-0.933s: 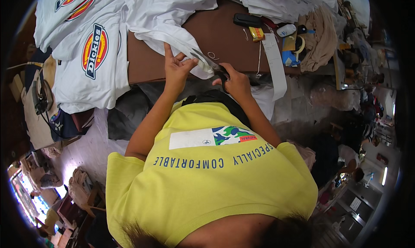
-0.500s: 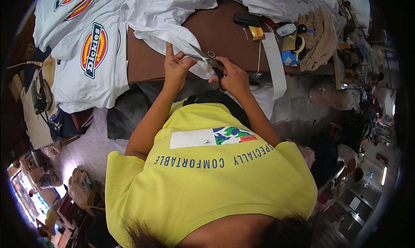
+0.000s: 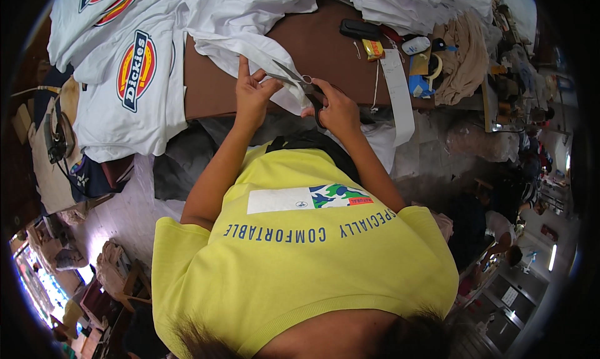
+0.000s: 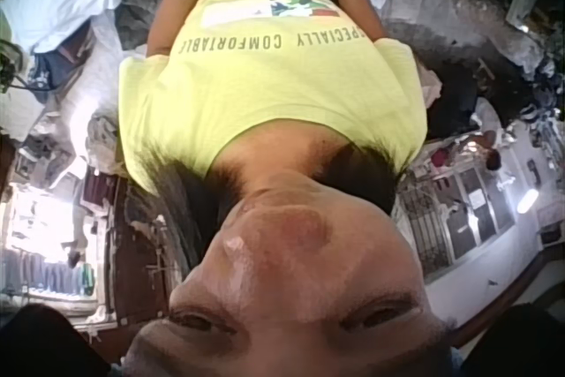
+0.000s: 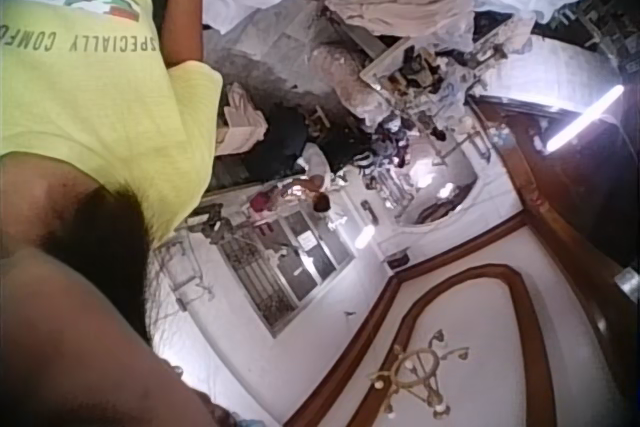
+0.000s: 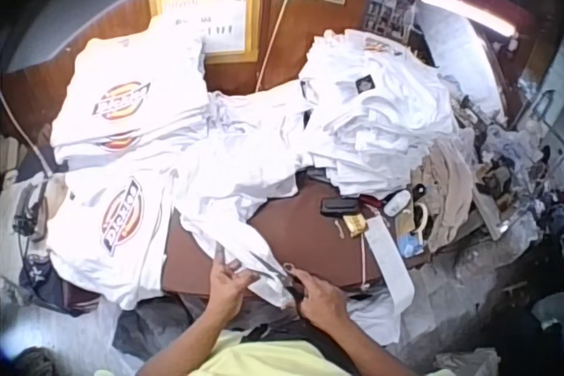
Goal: The person uses shears to trim excess thread and fabric from white shirts, turning them over and inspecting the seams before placing them into a plastic bag.
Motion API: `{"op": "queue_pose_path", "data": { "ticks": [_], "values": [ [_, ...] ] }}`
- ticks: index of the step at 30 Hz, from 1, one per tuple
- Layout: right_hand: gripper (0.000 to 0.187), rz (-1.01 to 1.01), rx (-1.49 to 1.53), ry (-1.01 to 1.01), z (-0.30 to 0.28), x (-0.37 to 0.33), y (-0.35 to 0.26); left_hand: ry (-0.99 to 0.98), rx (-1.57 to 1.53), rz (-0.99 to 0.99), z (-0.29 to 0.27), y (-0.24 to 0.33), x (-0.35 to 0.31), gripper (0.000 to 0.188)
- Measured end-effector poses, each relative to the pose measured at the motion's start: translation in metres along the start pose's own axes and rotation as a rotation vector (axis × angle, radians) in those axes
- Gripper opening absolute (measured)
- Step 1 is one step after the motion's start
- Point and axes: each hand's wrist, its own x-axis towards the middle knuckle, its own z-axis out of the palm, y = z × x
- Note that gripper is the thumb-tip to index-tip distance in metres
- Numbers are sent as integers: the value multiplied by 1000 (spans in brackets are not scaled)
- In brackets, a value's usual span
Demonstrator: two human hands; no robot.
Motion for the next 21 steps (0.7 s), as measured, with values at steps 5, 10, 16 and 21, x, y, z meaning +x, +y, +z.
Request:
{"op": "queue_pose_path", "data": {
  "ticks": [5, 10, 16, 21],
  "values": [
    [62, -50, 64, 71, 14, -3, 17, 17, -17, 7, 3, 4, 2, 97],
    [65, -12, 28, 76, 16, -6, 18, 4, 1, 46, 0, 8, 11, 95],
    [65, -51, -15, 70, 1, 10, -6, 22, -3, 32, -1, 6, 7, 96],
    [56, -60, 34, 89, 16, 8, 12, 11, -2, 21, 3, 9, 10, 94]
  ]
}}
